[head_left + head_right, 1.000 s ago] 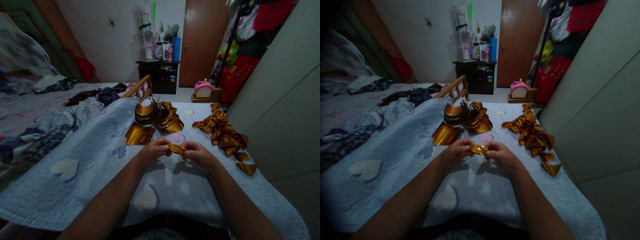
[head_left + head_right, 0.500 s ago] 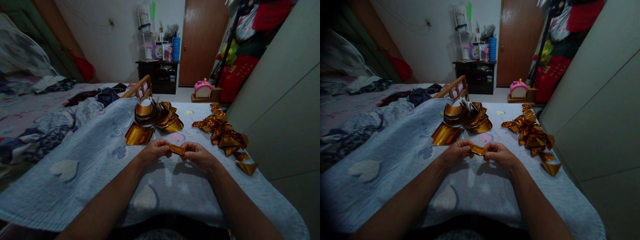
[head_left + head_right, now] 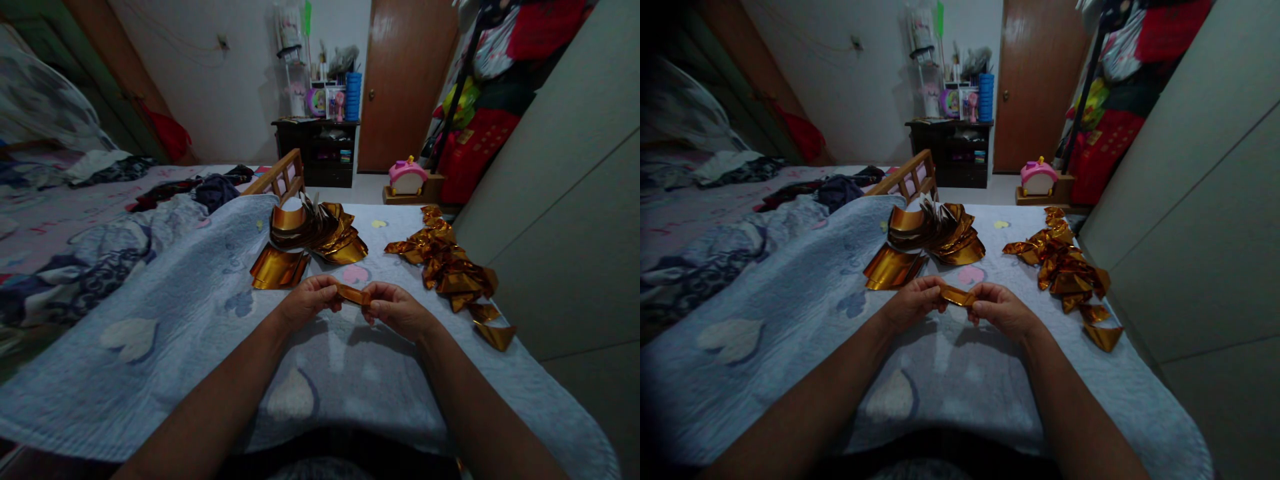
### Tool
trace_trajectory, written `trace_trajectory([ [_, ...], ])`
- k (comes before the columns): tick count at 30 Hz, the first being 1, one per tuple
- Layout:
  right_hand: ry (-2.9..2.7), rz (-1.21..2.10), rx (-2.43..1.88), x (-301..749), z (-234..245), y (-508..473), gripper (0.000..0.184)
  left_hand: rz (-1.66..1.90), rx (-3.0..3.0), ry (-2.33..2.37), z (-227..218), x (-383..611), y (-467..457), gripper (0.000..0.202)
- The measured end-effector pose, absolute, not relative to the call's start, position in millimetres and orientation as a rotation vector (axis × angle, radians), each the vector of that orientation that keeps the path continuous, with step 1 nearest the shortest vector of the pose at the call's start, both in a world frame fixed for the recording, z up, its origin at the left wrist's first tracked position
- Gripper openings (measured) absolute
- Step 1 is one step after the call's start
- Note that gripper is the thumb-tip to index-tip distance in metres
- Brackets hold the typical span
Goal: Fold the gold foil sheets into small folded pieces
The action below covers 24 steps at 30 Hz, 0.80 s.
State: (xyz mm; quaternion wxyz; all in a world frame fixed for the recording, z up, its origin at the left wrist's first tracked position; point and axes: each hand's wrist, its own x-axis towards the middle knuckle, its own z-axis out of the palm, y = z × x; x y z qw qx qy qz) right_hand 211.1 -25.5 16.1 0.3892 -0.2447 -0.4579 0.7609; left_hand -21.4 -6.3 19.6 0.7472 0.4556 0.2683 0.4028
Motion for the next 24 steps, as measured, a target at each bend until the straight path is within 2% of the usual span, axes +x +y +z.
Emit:
trace_trajectory([
  [24, -1.131, 1.877, -0.701, 208.3, 12.5, -21.6, 0.034, 0.914, 1.064, 0.696, 19.4, -20.8, -6.3, 0.042],
])
